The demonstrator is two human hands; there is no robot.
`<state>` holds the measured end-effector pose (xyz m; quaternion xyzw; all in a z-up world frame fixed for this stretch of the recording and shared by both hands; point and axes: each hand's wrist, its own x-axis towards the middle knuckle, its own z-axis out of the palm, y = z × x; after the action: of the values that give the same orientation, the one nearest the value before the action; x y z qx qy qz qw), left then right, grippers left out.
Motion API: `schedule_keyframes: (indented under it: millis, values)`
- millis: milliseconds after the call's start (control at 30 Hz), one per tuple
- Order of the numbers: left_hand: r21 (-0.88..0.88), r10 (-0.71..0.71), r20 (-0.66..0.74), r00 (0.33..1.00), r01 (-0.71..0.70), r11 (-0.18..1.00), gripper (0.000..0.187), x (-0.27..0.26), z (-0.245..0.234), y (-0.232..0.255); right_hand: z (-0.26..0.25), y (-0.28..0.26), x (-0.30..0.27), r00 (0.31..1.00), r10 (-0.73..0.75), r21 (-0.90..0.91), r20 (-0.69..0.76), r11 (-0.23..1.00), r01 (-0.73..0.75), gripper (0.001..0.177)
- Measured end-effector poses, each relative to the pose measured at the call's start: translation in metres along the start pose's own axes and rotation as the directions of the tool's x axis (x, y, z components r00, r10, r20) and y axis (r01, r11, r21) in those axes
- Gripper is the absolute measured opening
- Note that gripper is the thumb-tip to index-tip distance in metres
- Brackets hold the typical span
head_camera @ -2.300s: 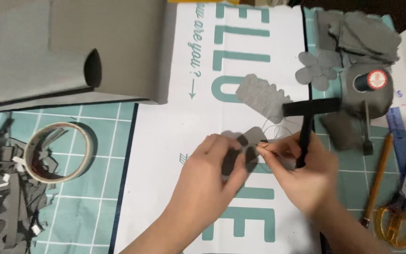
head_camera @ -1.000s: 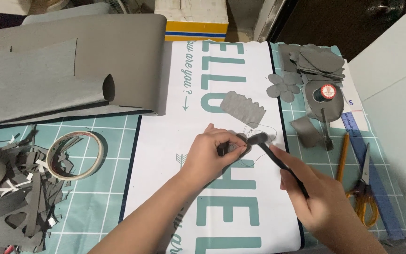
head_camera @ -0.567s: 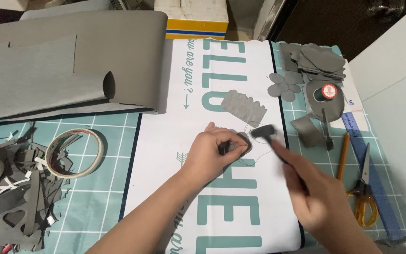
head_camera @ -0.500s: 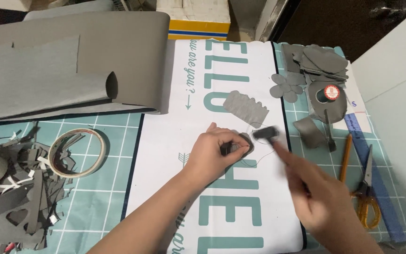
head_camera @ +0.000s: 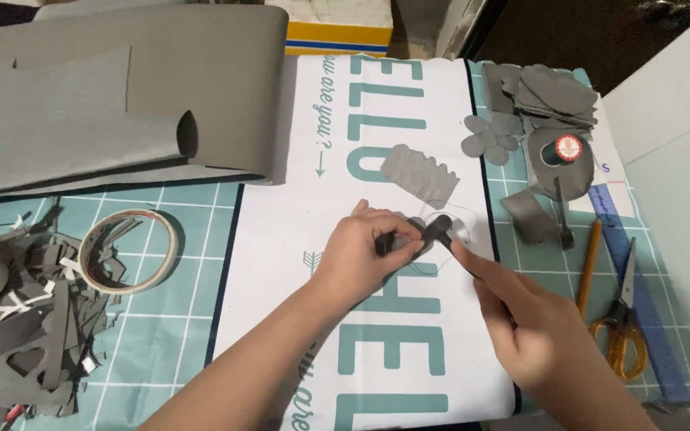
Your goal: Punching holes into small leather cutouts using a hand punch and a hammer on a workspace.
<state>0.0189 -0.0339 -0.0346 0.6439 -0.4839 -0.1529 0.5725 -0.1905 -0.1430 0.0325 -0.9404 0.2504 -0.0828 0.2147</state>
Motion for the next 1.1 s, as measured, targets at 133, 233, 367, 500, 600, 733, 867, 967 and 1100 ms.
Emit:
schedule_keyframes:
  millis: [133,233,367,500,600,733,867,967,1100]
  values:
    - [-0.013,-0.050,0.013,0.999,0.050,0.999,0.003,-0.001,-0.002,0.002,-0.002,-0.010,-0.004,0.980,-0.003,-0.051,-0.198,0.999,-0.007,0.052]
    - [0.011,-0.029,0.027,0.999,0.029,1.000,0.005,0.000,0.001,0.002,-0.004,-0.009,-0.003,0.999,0.047,0.002,0.028,0.999,-0.047,0.061]
    - [-0.005,-0.045,0.012,0.999,0.045,0.999,0.003,-0.001,-0.001,0.002,0.001,-0.011,-0.002,0.994,0.033,0.016,-0.104,0.999,-0.032,0.052]
    - [-0.002,-0.037,0.009,0.999,0.037,0.999,0.003,-0.001,0.000,0.001,-0.002,-0.015,-0.006,0.974,-0.052,-0.072,-0.222,0.997,0.037,0.049]
    - [0.013,-0.036,0.022,0.999,0.036,0.999,0.005,0.001,0.000,0.000,0.005,0.000,-0.002,0.998,0.052,-0.021,-0.024,0.998,-0.052,0.055]
    - [-0.022,-0.050,0.001,0.999,0.050,0.999,0.004,-0.002,-0.001,0.002,0.003,-0.010,-0.006,0.969,0.065,-0.085,-0.237,0.993,-0.087,0.051]
    - [0.014,-0.028,0.010,1.000,0.028,1.000,0.006,-0.001,0.002,0.000,-0.002,-0.012,0.000,0.993,0.083,-0.033,-0.089,0.996,-0.087,0.053]
    - [0.021,-0.029,0.010,1.000,0.029,0.999,0.006,-0.002,0.000,-0.003,-0.004,-0.010,0.003,0.992,0.116,-0.032,-0.047,0.993,-0.117,0.056]
    - [0.003,-0.028,0.000,1.000,0.028,1.000,0.004,-0.001,0.003,-0.005,-0.008,-0.014,0.000,0.990,0.046,-0.058,-0.132,0.997,-0.054,0.052]
